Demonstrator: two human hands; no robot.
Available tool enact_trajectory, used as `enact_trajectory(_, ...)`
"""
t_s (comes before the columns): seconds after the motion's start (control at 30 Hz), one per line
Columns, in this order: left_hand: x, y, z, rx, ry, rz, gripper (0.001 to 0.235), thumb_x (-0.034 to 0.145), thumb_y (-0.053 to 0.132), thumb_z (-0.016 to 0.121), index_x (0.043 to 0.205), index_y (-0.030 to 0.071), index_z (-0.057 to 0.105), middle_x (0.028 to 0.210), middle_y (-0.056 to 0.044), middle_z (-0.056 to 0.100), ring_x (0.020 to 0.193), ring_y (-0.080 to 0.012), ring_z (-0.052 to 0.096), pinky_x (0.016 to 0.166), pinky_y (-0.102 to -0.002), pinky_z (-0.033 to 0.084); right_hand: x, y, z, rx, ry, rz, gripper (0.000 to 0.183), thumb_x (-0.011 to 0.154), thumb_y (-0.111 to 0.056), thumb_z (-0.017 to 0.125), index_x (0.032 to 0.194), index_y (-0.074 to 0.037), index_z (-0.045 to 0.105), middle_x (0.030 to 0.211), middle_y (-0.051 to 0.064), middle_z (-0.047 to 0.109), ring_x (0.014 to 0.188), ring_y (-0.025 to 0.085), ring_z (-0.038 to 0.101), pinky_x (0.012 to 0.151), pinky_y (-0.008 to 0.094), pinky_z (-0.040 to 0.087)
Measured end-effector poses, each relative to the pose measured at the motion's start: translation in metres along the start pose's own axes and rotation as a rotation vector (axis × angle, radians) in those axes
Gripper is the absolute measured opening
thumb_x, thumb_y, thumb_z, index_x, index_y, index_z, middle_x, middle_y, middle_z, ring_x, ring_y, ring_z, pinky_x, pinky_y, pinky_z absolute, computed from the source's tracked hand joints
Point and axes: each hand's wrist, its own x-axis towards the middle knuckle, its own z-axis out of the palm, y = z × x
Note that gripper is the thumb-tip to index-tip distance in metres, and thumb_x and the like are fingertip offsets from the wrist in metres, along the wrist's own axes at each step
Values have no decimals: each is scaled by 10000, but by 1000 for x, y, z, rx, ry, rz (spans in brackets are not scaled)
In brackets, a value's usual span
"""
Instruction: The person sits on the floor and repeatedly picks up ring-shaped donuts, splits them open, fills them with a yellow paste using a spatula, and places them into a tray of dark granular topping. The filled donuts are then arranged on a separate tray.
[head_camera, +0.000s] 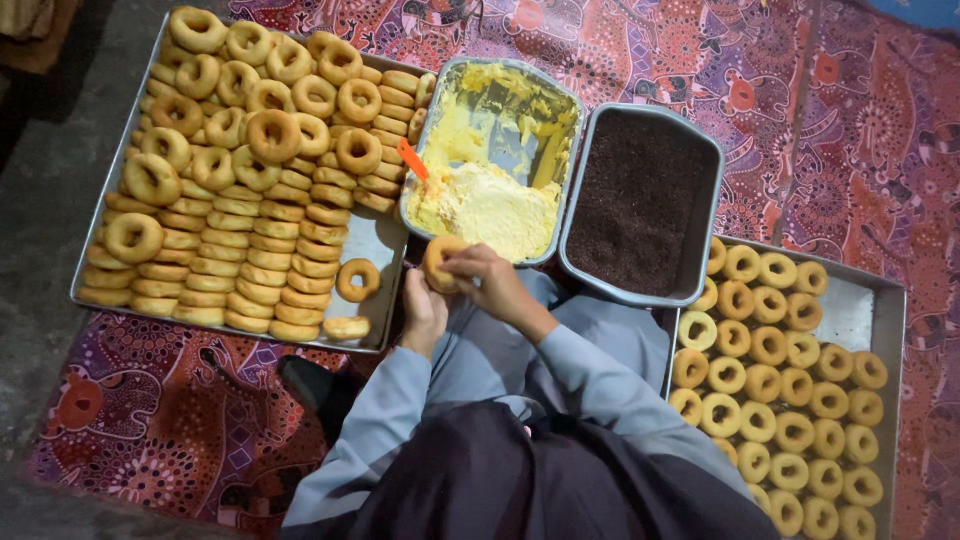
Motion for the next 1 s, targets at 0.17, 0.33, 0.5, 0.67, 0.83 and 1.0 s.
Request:
enact_trajectory(0.17,-1,1,-1,-13,-38,95,443,967,191,404,1314,-20,581,1296,-162,621,1247,-288,600,1103,-439,490,23,33,-28,-263,113,206,311,777,-62,833,1084,-75,781,1081,149,734,986,333,659,863,408,557)
enact_trajectory(0.33,-7,7,12,10,75,35,487,1006,324,371,1331,22,573,1316,-135,624,1226,-279,598,1061,-448,475,9,20,-16,-98,72,288,322,796,-43,789,1114,-87,774,1130,144,719,976,288,697,871,374,582)
enact_trajectory(0.5,-8,4,23,69,29,81,477,1115,363,383,1431,28,504,1399,-129,571,1298,-258,546,1139,-431,412,0,11,-3,-82,70,175,328,787,-45,812,1111,-66,771,1066,148,726,970,305,687,865,389,574)
enact_trajectory(0.67,-16,5,37,89,-108,130,512,1103,334,398,1454,-30,479,1474,-161,538,1372,-286,521,1190,-454,396,20,36,-30,-293,164,219,267,785,-73,838,1045,-72,780,1064,130,741,969,320,679,872,404,565)
enact_trajectory(0.83,-22,14,50,29,-73,49,529,1088,346,376,1487,8,456,1498,-147,519,1374,-279,505,1185,-446,377,6,-1,-25,-46,112,214,300,794,-52,805,1091,-65,762,1075,121,724,957,289,701,867,384,569)
enact_trajectory(1.0,-24,20,47,4,-87,13,505,1102,353,386,1435,-16,474,1432,-154,550,1347,-300,531,1178,-493,405,5,-30,-46,-138,185,88,312,817,-15,810,1119,-60,747,1113,106,721,1038,302,689,907,373,566)
